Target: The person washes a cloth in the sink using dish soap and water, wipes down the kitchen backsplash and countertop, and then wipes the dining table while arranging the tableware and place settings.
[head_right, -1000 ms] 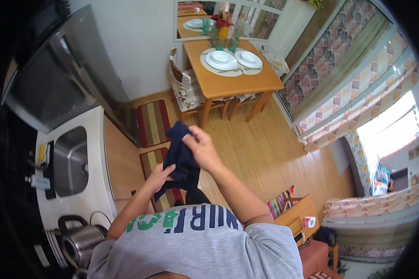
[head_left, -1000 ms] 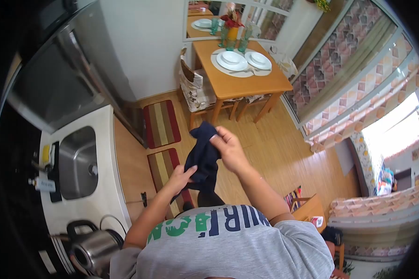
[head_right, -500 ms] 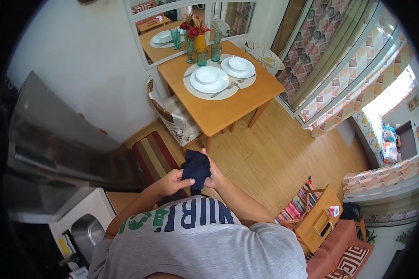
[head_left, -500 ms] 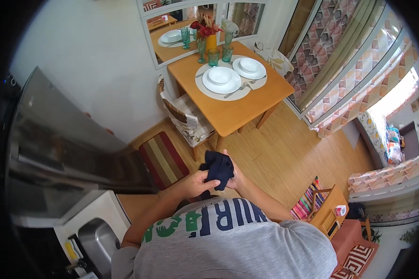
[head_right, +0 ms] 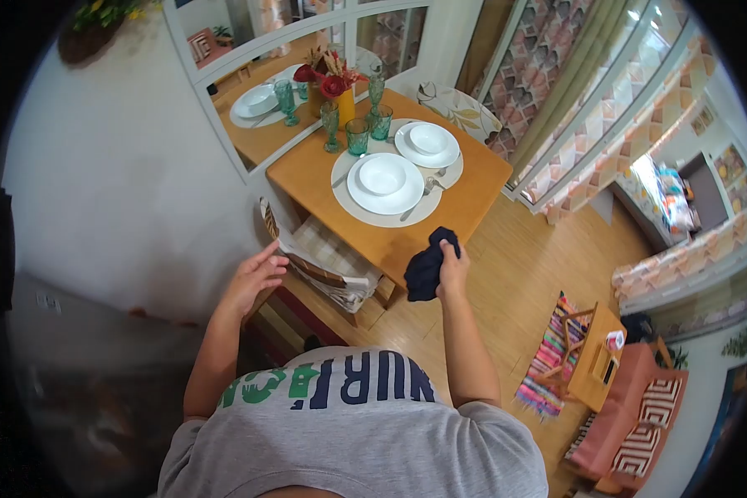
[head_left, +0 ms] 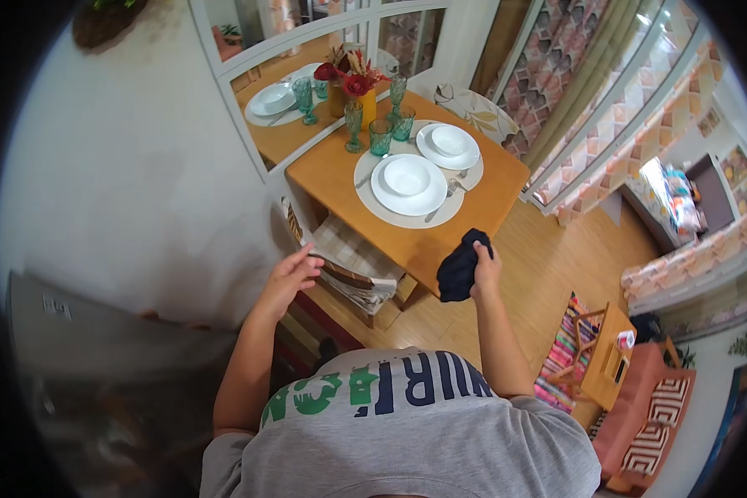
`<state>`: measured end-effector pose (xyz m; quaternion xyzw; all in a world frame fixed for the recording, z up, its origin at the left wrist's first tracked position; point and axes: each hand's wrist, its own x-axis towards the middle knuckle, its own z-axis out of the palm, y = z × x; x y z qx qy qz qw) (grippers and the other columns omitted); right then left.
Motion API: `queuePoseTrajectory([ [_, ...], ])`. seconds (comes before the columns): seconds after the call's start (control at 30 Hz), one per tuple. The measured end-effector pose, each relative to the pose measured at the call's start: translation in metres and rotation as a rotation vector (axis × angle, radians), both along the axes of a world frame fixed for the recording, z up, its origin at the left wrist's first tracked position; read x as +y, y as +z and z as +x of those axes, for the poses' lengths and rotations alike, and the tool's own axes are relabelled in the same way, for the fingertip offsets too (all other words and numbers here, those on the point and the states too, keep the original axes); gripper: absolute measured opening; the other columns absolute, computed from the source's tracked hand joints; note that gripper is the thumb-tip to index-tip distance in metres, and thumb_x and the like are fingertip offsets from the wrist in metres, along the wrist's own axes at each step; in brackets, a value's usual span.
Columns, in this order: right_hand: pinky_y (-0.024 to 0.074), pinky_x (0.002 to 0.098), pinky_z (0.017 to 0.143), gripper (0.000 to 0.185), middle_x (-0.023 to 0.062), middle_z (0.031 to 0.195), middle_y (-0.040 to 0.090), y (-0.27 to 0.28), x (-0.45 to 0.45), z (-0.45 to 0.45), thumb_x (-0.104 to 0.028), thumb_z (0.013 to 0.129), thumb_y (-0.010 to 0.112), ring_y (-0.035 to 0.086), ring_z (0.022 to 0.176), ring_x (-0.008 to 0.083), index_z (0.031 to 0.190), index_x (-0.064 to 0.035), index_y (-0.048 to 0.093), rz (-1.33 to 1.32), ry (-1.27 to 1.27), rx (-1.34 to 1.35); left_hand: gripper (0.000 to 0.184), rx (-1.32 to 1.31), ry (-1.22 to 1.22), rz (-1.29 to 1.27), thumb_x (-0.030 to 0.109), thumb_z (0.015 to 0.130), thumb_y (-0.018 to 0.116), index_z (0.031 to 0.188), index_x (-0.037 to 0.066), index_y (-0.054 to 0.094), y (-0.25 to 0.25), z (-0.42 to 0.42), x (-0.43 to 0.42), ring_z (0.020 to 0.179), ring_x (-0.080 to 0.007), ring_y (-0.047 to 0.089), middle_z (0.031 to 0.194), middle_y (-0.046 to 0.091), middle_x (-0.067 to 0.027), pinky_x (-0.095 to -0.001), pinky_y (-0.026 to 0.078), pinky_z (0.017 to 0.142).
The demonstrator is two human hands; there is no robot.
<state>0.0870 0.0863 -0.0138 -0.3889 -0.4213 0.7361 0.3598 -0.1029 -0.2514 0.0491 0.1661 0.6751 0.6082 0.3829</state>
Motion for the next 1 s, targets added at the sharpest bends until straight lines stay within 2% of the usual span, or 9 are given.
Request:
queuePoseTrajectory([
  [0.17, 0.0479, 0.0284, 0.075, 0.031, 0.0088, 0.096, 0.063, -0.033, 0.024, -0.044, -0.016, 0.086, 0.062, 0.059, 0.085, 0.0168, 0.109, 0.0046, 0.057, 0.287, -0.182, -0.062, 0.055, -0.157, 0.078, 0.046, 0.026, 0.095, 0.053, 0.142, 0.007, 0.033, -0.02, -0.122, 0.03, 0.098, -0.0195, 0.055, 0.117, 0.057, -0.0083, -0.0354, 0.048, 0.083],
  [0.27, 0.0358, 0.0391, 0.101, 0.071, 0.0248, 0.129, 0.046, -0.073, 0.03, -0.053, -0.037, 0.08, 0.069, 0.043, 0.121, 0.0369, 0.133, 0.0003, 0.04, 0.447, -0.081, -0.719, 0.06, -0.234, 0.07, 0.012, 0.025, 0.093, 0.052, 0.145, 0.01, 0.026, -0.058, -0.185, 0.069, 0.102, -0.0231, 0.053, 0.124, 0.052, -0.0105, -0.0384, 0.048, 0.083],
  [0.4, 0.0214, 0.047, 0.111, 0.1, 0.0317, 0.147, 0.013, -0.097, 0.006, -0.053, -0.051, 0.072, 0.072, 0.015, 0.137, 0.0458, 0.144, -0.0072, 0.02, 0.232, -0.126, -1.2, 0.057, -0.378, 0.161, -0.063, 0.027, 0.091, 0.053, 0.141, 0.013, 0.029, -0.147, -0.266, 0.11, 0.11, -0.0302, 0.048, 0.132, 0.043, -0.0126, -0.0465, 0.046, 0.086],
  [0.5, 0.0178, 0.0544, 0.11, 0.1, 0.0334, 0.146, 0.01, -0.132, -0.021, -0.046, -0.053, 0.072, 0.071, 0.01, 0.138, 0.0435, 0.144, -0.008, 0.019, -0.043, -0.359, -1.164, 0.055, -0.503, 0.267, -0.183, 0.031, 0.091, 0.054, 0.138, 0.013, 0.031, -0.183, -0.294, 0.105, 0.114, -0.0338, 0.045, 0.133, 0.041, -0.0138, -0.0509, 0.043, 0.091],
  [0.57, 0.017, 0.0564, 0.109, 0.101, 0.0312, 0.146, 0.016, -0.169, -0.019, -0.038, -0.053, 0.071, 0.072, 0.01, 0.138, 0.0432, 0.144, -0.0052, 0.02, -0.166, -0.447, -1.157, 0.055, -0.559, 0.286, -0.214, 0.034, 0.091, 0.054, 0.137, 0.013, 0.031, -0.203, -0.318, 0.118, 0.116, -0.0354, 0.043, 0.134, 0.04, -0.0145, -0.0527, 0.041, 0.094],
  [0.67, 0.0324, 0.052, 0.103, 0.098, 0.0296, 0.14, 0.031, -0.197, -0.022, -0.04, -0.053, 0.071, 0.073, 0.03, 0.13, 0.0468, 0.142, -0.0062, 0.025, -0.307, -0.631, -1.096, 0.057, -0.536, 0.337, -0.32, 0.039, 0.092, 0.051, 0.137, 0.012, 0.029, -0.242, -0.363, 0.132, 0.12, -0.0366, 0.04, 0.136, 0.037, -0.0147, -0.0552, 0.038, 0.096],
  [0.77, 0.0476, 0.0506, 0.087, 0.085, 0.0248, 0.128, 0.047, -0.199, -0.025, -0.046, -0.05, 0.073, 0.073, 0.052, 0.111, 0.0419, 0.135, -0.0081, 0.034, -0.564, -0.734, -0.532, 0.062, -0.534, 0.321, -0.45, 0.05, 0.092, 0.044, 0.139, 0.013, 0.026, -0.277, -0.4, 0.145, 0.12, -0.0382, 0.039, 0.139, 0.035, -0.0132, -0.0587, 0.038, 0.096],
  [0.87, 0.0523, 0.0456, 0.076, 0.073, 0.0195, 0.116, 0.055, -0.241, -0.025, -0.054, -0.044, 0.073, 0.076, 0.06, 0.094, 0.0349, 0.125, -0.0075, 0.041, -0.452, -0.965, -0.93, 0.064, -0.457, 0.43, -0.543, 0.059, 0.09, 0.039, 0.135, 0.014, 0.034, -0.271, -0.401, 0.166, 0.117, -0.0392, 0.043, 0.135, 0.042, -0.0127, -0.0578, 0.04, 0.093],
  [1.0, 0.0455, 0.0362, 0.088, 0.089, 0.0232, 0.11, 0.057, -0.221, -0.03, -0.079, -0.054, 0.061, 0.081, 0.058, 0.098, 0.0333, 0.118, 0.0041, 0.046, -0.39, -1.297, -0.945, 0.063, -0.625, 0.433, -0.237, 0.06, 0.091, 0.034, 0.135, 0.016, 0.039, -0.29, -0.421, 0.167, 0.113, -0.0348, 0.051, 0.132, 0.047, -0.0109, -0.053, 0.043, 0.094],
])
